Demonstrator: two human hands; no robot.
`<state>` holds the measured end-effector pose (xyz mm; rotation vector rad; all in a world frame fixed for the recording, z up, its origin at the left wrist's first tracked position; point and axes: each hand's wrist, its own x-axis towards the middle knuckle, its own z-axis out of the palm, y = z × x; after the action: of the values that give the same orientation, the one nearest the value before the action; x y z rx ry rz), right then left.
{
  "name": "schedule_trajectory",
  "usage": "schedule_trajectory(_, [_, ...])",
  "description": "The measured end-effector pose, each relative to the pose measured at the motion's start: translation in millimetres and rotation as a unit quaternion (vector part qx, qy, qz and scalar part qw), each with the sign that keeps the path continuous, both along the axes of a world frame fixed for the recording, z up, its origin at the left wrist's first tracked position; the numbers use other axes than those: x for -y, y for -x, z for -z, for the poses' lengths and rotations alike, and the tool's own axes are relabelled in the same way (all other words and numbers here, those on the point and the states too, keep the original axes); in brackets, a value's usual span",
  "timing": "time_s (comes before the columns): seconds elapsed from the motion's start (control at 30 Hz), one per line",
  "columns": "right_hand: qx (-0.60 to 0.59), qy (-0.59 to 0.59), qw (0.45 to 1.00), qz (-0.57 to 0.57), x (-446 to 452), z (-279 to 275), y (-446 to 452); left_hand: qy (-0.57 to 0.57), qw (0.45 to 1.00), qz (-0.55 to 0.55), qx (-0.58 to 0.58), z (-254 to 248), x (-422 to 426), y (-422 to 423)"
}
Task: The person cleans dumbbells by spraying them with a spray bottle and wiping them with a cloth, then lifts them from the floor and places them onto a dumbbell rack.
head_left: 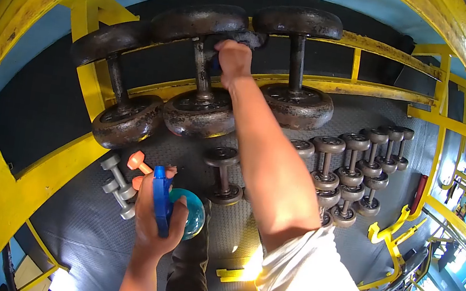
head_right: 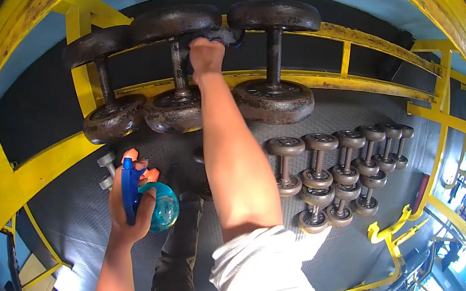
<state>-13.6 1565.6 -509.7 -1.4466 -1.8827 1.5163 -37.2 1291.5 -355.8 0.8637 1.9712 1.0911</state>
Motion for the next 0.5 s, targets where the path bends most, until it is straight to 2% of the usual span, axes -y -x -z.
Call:
schedule_trajectory(0.03, [-0.042, 0.028, 0.998, 0.026, 4.3, -10.8, -3.8, -0.002, 1.0, 0.001, 0.002, 0.0, -0.5, -2.1])
schedule_trajectory(0.07, [-0.211, 0.225, 0.931, 0.196, 22.7, -22.5, -15.4, 0.0, 1.0, 0.001, 0.008, 1.2, -0.4, -3.6])
schedule_trajectory(0.13, [-0.201, 0.162, 0.949, 0.18, 44.5, -62.8, -64.1, 0.006, 1.0, 0.0, 0.017, 0.5, 3.7, -8.6])
schedule_trajectory(0.17, [-0.236, 0.08, 0.953, 0.173, 52.0, -95.1, -88.0, 0.008, 1.0, 0.02, -0.006, 0.4, 3.7, -11.2])
schedule_trajectory(0.23, [-0.238, 0.033, 0.95, 0.197, 44.2, -110.5, -125.1, 0.007, 0.999, 0.042, -0.029, -7.7, -4.7, -16.6])
schedule_trajectory(0.27, [-0.133, -0.018, 0.971, 0.198, 32.2, -111.5, -145.1, 0.027, 0.998, 0.056, -0.017, -17.0, -14.1, -20.3])
schedule_trajectory(0.3, [0.037, -0.143, 0.972, 0.183, 18.4, -105.2, -163.2, 0.048, 0.996, 0.069, -0.005, -22.5, -22.2, -24.3])
schedule_trajectory(0.37, [0.137, -0.278, 0.942, 0.128, -2.8, -100.6, -160.6, 0.031, 0.997, 0.069, 0.002, -20.6, -33.2, -34.2])
schedule_trajectory(0.43, [0.257, -0.276, 0.926, -0.008, -21.6, -84.7, -134.6, 0.017, 0.997, 0.071, 0.011, -18.6, -43.8, -45.2])
schedule_trajectory(0.5, [0.377, -0.248, 0.891, -0.048, -36.4, -54.3, -100.7, -0.004, 0.997, 0.077, -0.005, -20.9, -53.4, -55.7])
